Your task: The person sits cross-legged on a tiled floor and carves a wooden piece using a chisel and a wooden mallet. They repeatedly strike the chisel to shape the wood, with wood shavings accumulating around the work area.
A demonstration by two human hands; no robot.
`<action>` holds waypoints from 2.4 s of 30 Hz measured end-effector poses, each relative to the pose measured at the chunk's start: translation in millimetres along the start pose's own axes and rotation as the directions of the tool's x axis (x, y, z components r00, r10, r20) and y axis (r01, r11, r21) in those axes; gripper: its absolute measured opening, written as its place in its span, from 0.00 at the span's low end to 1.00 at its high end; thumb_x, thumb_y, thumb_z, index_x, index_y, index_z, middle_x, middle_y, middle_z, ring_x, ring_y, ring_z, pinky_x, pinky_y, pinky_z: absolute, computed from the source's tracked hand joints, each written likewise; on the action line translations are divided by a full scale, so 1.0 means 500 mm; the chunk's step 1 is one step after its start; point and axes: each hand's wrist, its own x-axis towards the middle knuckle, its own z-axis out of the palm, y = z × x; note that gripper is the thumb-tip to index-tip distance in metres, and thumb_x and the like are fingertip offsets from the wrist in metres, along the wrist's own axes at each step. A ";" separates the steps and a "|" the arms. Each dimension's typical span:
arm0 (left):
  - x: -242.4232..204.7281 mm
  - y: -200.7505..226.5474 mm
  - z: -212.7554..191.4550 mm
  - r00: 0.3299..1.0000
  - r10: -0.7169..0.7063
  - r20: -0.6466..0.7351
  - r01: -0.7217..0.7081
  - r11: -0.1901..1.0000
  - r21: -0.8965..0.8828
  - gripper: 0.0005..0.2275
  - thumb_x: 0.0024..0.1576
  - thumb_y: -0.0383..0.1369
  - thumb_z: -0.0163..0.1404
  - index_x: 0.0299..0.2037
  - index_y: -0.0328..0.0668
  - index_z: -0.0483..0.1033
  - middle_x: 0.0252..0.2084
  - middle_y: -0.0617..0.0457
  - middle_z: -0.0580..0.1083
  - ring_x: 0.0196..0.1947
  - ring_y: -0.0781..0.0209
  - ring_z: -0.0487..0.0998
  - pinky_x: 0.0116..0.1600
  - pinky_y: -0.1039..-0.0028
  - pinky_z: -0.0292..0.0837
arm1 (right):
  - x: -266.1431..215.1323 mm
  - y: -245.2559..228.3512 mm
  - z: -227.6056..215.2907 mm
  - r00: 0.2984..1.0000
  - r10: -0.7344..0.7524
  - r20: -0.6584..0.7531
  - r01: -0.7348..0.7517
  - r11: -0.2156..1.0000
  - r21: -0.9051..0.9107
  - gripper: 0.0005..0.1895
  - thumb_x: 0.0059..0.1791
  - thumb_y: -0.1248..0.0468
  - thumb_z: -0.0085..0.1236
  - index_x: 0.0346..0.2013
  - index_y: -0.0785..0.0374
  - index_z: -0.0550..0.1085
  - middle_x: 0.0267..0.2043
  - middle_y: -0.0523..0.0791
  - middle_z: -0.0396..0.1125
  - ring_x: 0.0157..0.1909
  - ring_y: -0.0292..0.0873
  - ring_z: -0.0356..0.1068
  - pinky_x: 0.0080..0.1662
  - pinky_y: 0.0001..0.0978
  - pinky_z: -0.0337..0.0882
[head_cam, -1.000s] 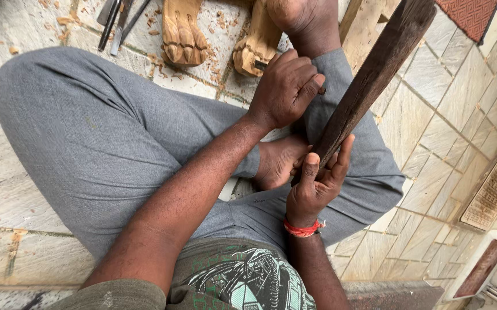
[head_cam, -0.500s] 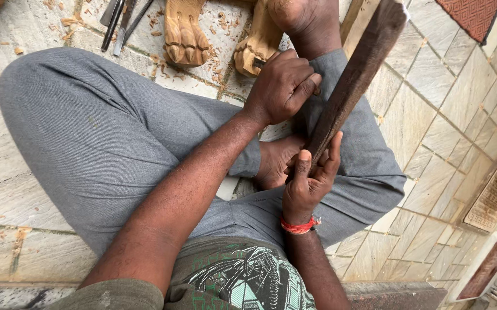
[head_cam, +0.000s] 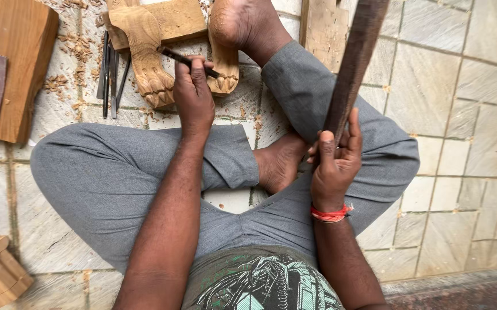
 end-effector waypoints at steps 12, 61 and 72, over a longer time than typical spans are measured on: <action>-0.033 0.086 -0.054 0.978 -0.191 0.087 0.178 0.974 0.139 0.05 0.62 0.29 0.58 0.45 0.42 0.81 0.38 0.49 0.83 0.34 0.67 0.85 0.37 0.80 0.85 | 0.018 0.021 -0.026 0.985 0.166 -0.036 -0.153 0.958 0.243 0.34 0.60 0.67 0.55 0.79 0.62 0.54 0.44 0.44 0.71 0.32 0.31 0.68 0.31 0.20 0.69; -0.072 0.067 -0.003 0.953 0.085 0.290 -0.211 0.875 0.437 0.05 0.57 0.26 0.57 0.32 0.35 0.74 0.28 0.46 0.77 0.31 0.51 0.83 0.40 0.59 0.80 | 0.129 -0.181 0.015 0.542 -0.401 0.739 0.832 0.383 -0.402 0.29 0.53 0.54 0.72 0.68 0.49 0.72 0.52 0.42 0.74 0.37 0.38 0.73 0.37 0.31 0.71; -0.064 0.072 -0.003 0.919 0.184 0.349 -0.335 0.831 0.444 0.10 0.63 0.23 0.52 0.53 0.35 0.73 0.42 0.44 0.77 0.42 0.48 0.82 0.49 0.61 0.81 | 0.139 -0.161 -0.016 0.559 -0.343 0.755 0.822 0.351 -0.449 0.26 0.49 0.54 0.72 0.62 0.50 0.78 0.47 0.43 0.76 0.33 0.41 0.73 0.33 0.33 0.71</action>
